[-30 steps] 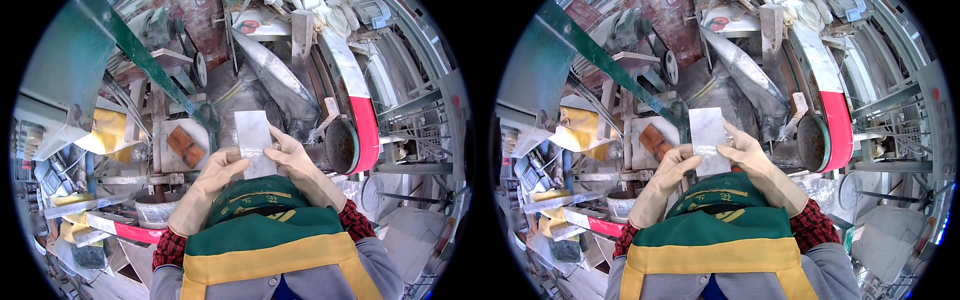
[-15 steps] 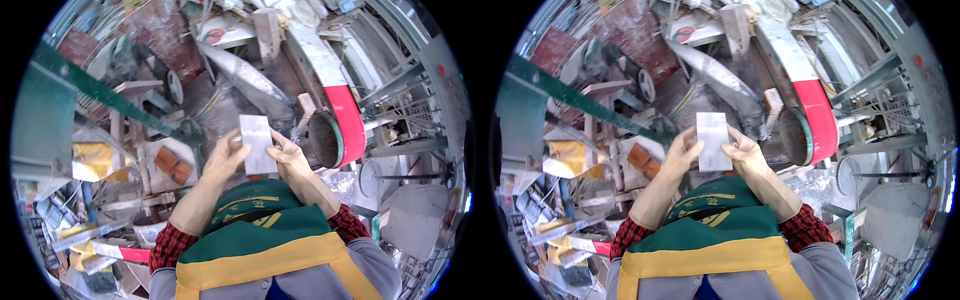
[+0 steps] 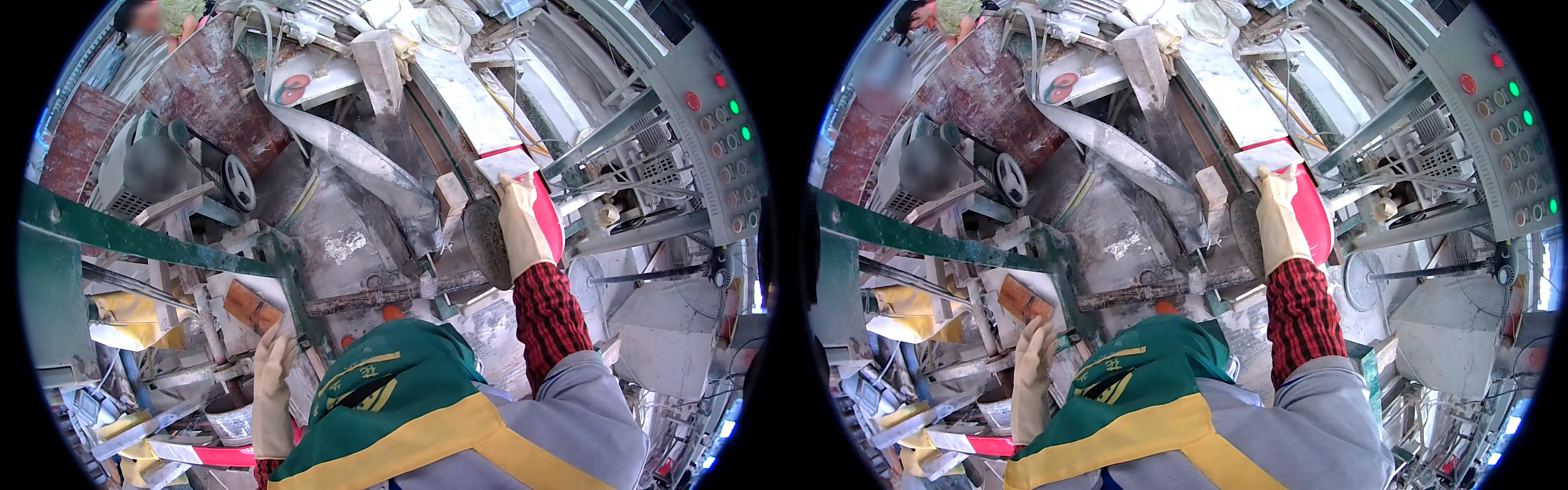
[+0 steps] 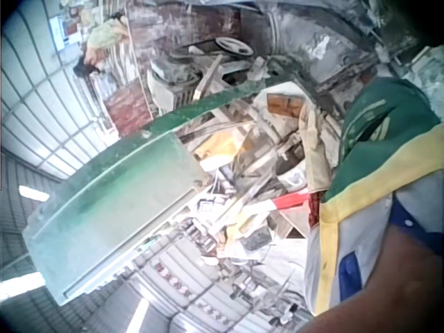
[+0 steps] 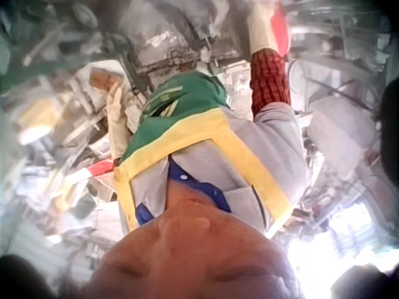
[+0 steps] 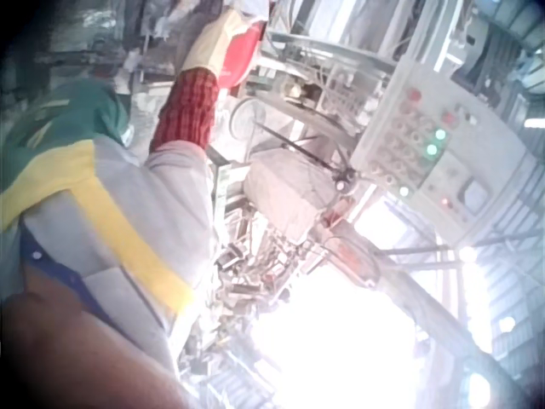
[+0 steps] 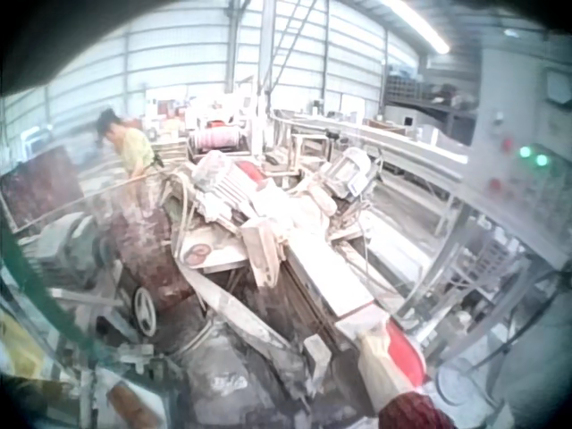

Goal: The person repeatedly picks up small rectangular tiles from a conveyor belt, rubs their surfaces with a sanding block, and places them back onto the belt. The person also briefly interacts with a control panel.

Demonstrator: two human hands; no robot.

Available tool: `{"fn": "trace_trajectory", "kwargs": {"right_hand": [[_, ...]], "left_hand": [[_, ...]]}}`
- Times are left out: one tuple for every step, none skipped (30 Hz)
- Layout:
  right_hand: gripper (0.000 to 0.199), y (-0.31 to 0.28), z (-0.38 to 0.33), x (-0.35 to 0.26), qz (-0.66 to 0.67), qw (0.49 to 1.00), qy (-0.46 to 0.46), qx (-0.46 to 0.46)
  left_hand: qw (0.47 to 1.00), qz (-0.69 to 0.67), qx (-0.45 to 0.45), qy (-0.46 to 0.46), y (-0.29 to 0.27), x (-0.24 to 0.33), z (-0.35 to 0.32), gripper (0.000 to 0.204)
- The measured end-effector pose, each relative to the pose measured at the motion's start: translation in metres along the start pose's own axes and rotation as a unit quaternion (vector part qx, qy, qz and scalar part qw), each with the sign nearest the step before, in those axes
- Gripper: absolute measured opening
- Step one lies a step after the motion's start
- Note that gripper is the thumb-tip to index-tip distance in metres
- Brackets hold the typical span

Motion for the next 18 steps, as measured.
{"fn": "trace_trajectory", "kwargs": {"right_hand": [[0.072, -0.008, 0.022, 0.009, -0.057, 0.998, -0.015, 0.007], [0.065, -0.019, 0.052, 0.019, -0.148, 0.988, -0.037, 0.015], [0.060, -0.035, 0.080, 0.028, -0.247, 0.967, -0.059, 0.030], [0.055, -0.046, 0.100, 0.036, -0.318, 0.944, -0.078, 0.043], [0.056, -0.038, 0.098, 0.039, -0.284, 0.956, -0.053, 0.053], [0.056, -0.032, 0.091, 0.035, -0.250, 0.966, -0.029, 0.067], [0.049, -0.007, 0.065, 0.006, -0.389, 0.918, -0.038, 0.061], [0.047, -0.011, 0.063, 0.009, -0.278, 0.960, -0.015, 0.026], [0.044, -0.008, 0.059, 0.011, -0.164, 0.986, 0.008, -0.014], [0.041, -0.004, 0.053, 0.013, -0.047, 0.997, 0.030, -0.053], [0.033, -0.006, 0.048, 0.011, -0.037, 0.991, 0.088, -0.092], [0.042, -0.001, 0.030, -0.006, -0.072, 0.981, 0.123, -0.134], [0.044, -0.012, 0.028, -0.010, -0.112, 0.982, 0.086, -0.122], [0.047, -0.020, 0.029, -0.011, -0.151, 0.981, 0.050, -0.111], [0.051, -0.030, 0.035, 0.001, 0.007, 0.995, 0.046, -0.086], [0.056, -0.038, 0.043, 0.019, 0.166, 0.984, 0.040, -0.060], [0.062, -0.041, 0.046, 0.033, 0.321, 0.946, 0.033, -0.036], [0.058, -0.022, 0.035, 0.030, 0.357, 0.933, 0.021, -0.044]], "left_hand": [[1.000, -0.022, 0.011, 0.000, -0.008, -0.004, -0.004, 0.046], [0.999, -0.043, 0.020, 0.000, -0.016, -0.009, -0.006, 0.046], [0.998, -0.062, 0.026, 0.000, -0.019, -0.010, -0.004, 0.046], [0.997, -0.070, 0.022, 0.004, -0.019, -0.010, -0.004, 0.045], [0.996, -0.082, 0.031, 0.009, -0.021, -0.012, -0.008, 0.044], [0.995, -0.093, 0.036, 0.013, -0.022, -0.012, -0.009, 0.043], [0.994, -0.095, 0.054, 0.011, -0.024, -0.016, -0.014, 0.043], [0.995, -0.089, 0.054, 0.007, -0.022, -0.015, -0.011, 0.042], [0.995, -0.086, 0.059, 0.003, -0.022, -0.016, -0.010, 0.042], [0.995, -0.089, 0.055, 0.002, -0.023, -0.017, -0.009, 0.042], [0.994, -0.092, 0.052, 0.001, -0.026, -0.019, -0.008, 0.042], [0.994, -0.099, 0.050, 0.001, -0.031, -0.025, -0.009, 0.041], [0.994, -0.094, 0.060, 0.007, -0.039, -0.026, -0.009, 0.041], [0.993, -0.091, 0.070, 0.013, -0.053, -0.028, -0.010, 0.040], [0.993, -0.086, 0.077, 0.020, -0.067, -0.029, -0.009, 0.039], [0.990, -0.065, 0.114, 0.053, -0.086, -0.029, -0.010, 0.037], [0.985, -0.070, 0.143, 0.064, -0.102, -0.027, -0.016, 0.038], [0.979, -0.075, 0.176, 0.075, -0.120, -0.027, -0.026, 0.038]]}}
Point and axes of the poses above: each hand's wrist, its own z-axis towards the middle knuckle, its own y-axis out of the palm, x = y × z, the point moved 7 cm from there along z, towards the middle knuckle, and after that the axes turned 9 degrees about -x, right-handed, at the moved point
